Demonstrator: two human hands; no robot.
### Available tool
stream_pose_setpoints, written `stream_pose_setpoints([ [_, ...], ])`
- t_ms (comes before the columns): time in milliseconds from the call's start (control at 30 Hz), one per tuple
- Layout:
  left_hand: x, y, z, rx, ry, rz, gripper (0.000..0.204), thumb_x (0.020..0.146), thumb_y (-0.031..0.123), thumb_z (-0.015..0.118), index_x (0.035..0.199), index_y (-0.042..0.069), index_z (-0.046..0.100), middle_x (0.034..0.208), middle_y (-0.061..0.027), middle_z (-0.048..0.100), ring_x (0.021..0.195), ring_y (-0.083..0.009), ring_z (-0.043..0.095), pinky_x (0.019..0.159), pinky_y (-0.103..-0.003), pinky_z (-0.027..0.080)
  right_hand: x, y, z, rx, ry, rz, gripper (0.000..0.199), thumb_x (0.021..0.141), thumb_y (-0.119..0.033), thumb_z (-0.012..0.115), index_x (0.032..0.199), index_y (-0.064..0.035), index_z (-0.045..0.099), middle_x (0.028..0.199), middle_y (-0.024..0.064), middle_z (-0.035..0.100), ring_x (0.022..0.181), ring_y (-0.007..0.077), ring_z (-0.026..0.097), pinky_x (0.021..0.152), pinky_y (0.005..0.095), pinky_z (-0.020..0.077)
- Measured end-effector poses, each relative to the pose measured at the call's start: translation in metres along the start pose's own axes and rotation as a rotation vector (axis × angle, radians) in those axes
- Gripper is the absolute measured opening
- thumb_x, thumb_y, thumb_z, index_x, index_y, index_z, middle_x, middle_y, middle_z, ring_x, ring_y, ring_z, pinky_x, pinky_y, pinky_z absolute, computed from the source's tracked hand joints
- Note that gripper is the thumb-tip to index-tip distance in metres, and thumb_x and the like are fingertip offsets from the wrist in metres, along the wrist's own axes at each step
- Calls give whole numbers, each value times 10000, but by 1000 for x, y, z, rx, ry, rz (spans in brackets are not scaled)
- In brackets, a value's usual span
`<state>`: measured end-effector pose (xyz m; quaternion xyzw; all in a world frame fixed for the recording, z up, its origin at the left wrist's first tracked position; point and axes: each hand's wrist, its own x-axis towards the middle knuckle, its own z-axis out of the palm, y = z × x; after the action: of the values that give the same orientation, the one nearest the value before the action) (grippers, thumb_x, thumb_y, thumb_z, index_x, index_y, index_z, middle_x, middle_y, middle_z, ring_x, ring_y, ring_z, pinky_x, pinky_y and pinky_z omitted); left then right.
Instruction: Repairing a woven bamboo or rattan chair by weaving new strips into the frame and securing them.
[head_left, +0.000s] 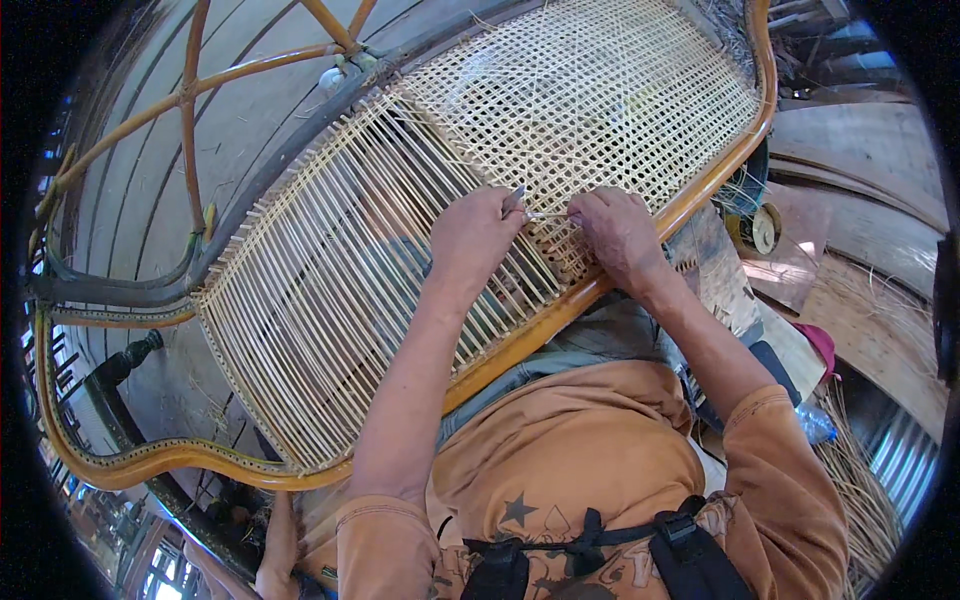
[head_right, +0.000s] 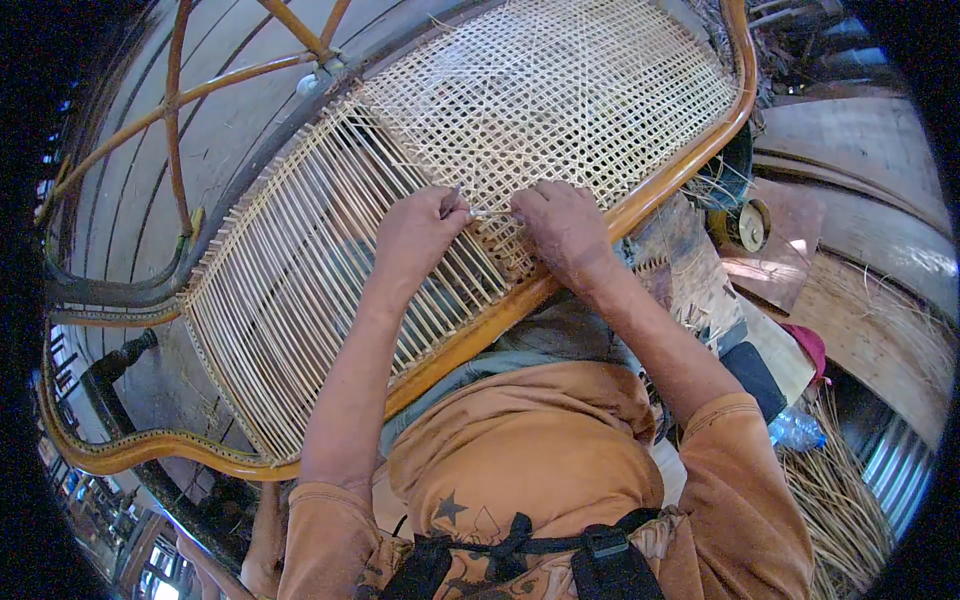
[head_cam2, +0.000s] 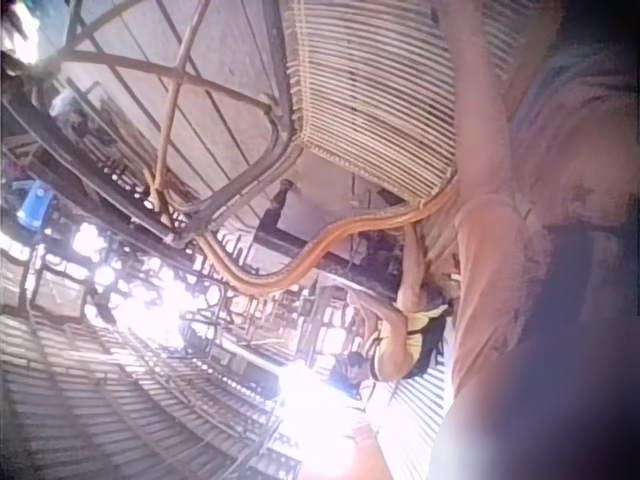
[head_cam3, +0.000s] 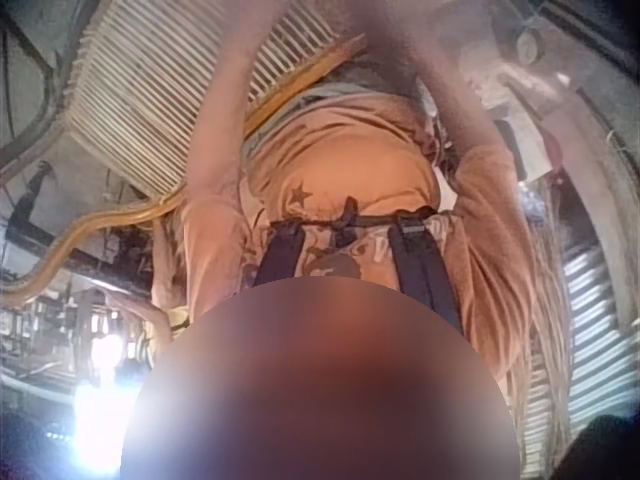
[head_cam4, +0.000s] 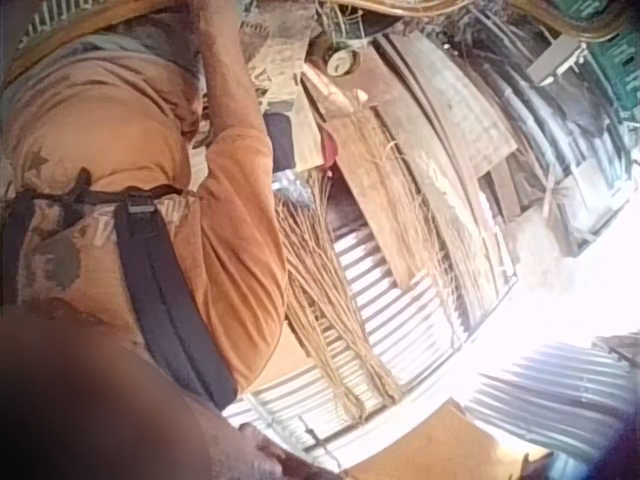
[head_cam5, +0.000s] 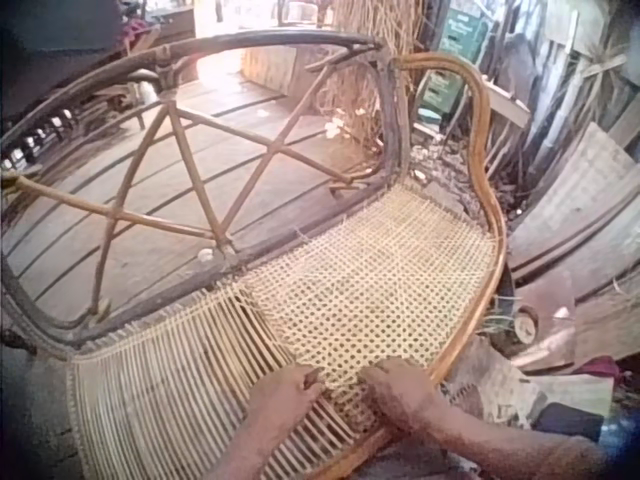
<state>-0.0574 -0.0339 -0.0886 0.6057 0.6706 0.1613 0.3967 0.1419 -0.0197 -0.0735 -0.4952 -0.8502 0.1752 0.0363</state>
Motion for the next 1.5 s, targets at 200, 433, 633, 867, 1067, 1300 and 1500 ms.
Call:
stream_pose_setpoints([
  [200, 0, -6, 2, -9, 21, 31, 207, 772, 260, 611, 860, 78, 655, 769, -132, 633, 717, -302, 616, 646, -384, 467, 5, 4, 0, 31, 54, -29, 166, 764, -98, 535, 911, -144, 597, 868, 56, 586, 874, 262, 569, 756, 400, 427],
  [433, 1, -2, 3, -4, 32, 22, 196, 775, 259, 622, 855, 83, 655, 758, -116, 634, 691, -278, 612, 630, -369, 459, 7, 6, -4, 45, 60, -78, 130, 796, -116, 533, 910, -115, 594, 858, 70, 597, 843, 279, 569, 736, 401, 430],
  [633, 0, 2, 2, -53, 0, 9, 193, 783, 266, 607, 859, 93, 650, 844, -119, 630, 799, -315, 603, 694, -412, 457, -27, 34, -30, 164, 176, -33, 108, 809, -90, 560, 906, -69, 600, 839, 104, 606, 802, 299, 586, 715, 378, 459],
  [867, -7, -8, -2, -48, -35, 97, 173, 836, 188, 562, 918, 59, 641, 892, -119, 620, 834, -295, 598, 720, -391, 458, -129, 121, -27, 417, 628, 625, 137, 893, -108, 542, 980, -12, 584, 900, 111, 580, 824, 218, 558, 765, 294, 443],
  [1067, -10, 1, -17, -40, 45, -17, 192, 831, 113, 558, 990, 47, 643, 850, -132, 612, 813, -255, 612, 727, -335, 465, -142, 162, 22, 213, 537, 582, 137, 876, -87, 521, 977, -22, 587, 849, 114, 582, 806, 223, 564, 757, 312, 443],
  [1300, 6, 4, -24, -258, -84, 59, 274, 802, 202, 641, 988, 0, 628, 879, -62, 628, 757, -145, 557, 726, -283, 451, -119, 144, -19, 264, 472, 612, 228, 864, -78, 546, 1079, -11, 579, 1031, 139, 610, 963, 243, 589, 849, 320, 448],
  [1500, 14, 12, -31, -153, -103, 61, 261, 812, 219, 632, 961, 5, 641, 775, -79, 635, 700, -160, 587, 664, -296, 464, -29, 36, -46, 624, 170, 280, 176, 850, -99, 582, 1002, -12, 582, 919, 93, 618, 835, 221, 595, 763, 298, 468],
])
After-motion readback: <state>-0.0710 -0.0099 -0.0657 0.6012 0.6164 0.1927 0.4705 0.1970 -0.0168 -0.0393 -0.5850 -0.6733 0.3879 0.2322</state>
